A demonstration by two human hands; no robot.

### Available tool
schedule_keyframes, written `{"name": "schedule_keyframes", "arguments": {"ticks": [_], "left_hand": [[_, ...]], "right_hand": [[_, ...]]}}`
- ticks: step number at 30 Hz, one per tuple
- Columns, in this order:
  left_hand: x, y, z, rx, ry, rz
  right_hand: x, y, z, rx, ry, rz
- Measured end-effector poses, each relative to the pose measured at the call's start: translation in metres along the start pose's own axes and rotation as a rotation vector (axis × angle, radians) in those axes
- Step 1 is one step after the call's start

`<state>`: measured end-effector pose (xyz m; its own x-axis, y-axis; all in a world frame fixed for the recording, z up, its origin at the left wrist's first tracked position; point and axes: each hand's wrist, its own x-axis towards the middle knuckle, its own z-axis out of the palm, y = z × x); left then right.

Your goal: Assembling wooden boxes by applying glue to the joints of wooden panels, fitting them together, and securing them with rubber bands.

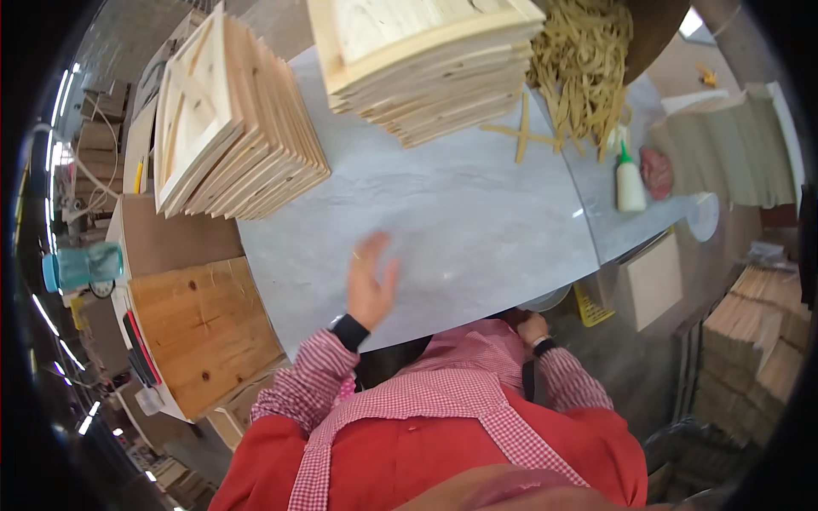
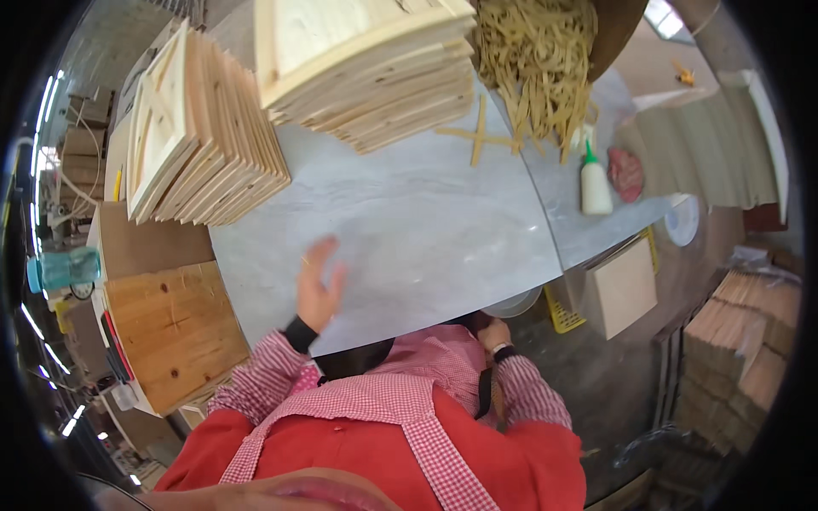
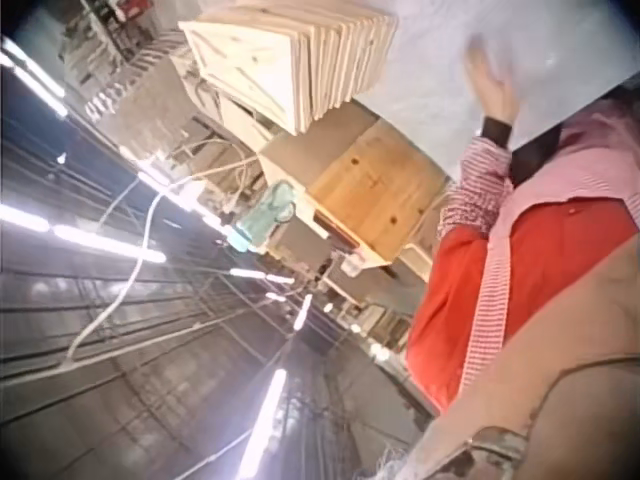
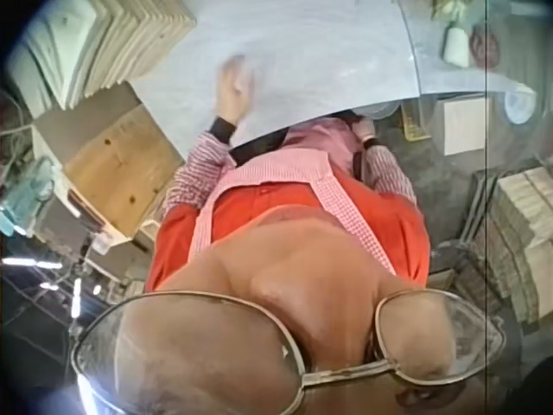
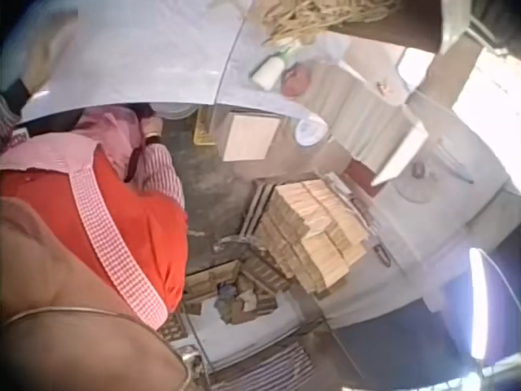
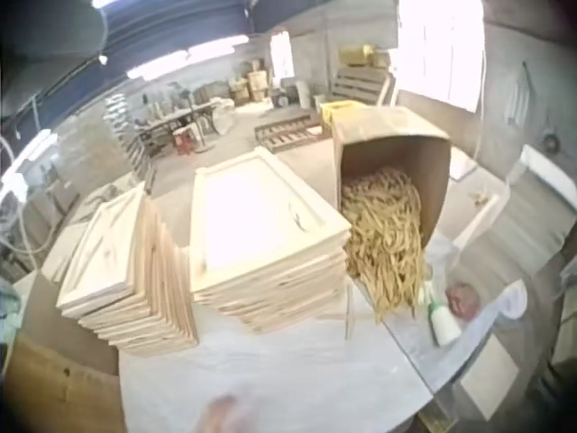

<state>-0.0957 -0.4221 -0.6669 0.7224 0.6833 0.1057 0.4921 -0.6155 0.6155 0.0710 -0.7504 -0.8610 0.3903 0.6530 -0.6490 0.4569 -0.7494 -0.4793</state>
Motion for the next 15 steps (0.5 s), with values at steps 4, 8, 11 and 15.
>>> {"name": "schedule_keyframes", "arguments": {"ticks": [4,8,11,15], "left_hand": [[0.134,0.046,-0.038,-0.558,0.453,-0.116],[0.205,0.053,-0.061,-0.789,0.495,-0.136],[0.240,0.057,-0.051,-0.705,0.422,-0.225],[0.266,0.053,-0.047,-0.515,0.299,-0.265]], "right_hand": [[-0.055,-0.079,-0.168,0.218,0.293,-0.162],[0.004,-0.205,-0.315,0.317,0.922,-0.630],[0.080,-0.246,-0.402,0.289,1.179,-0.701],[0.113,-0.292,-0.450,0.127,0.966,-0.429]]}}
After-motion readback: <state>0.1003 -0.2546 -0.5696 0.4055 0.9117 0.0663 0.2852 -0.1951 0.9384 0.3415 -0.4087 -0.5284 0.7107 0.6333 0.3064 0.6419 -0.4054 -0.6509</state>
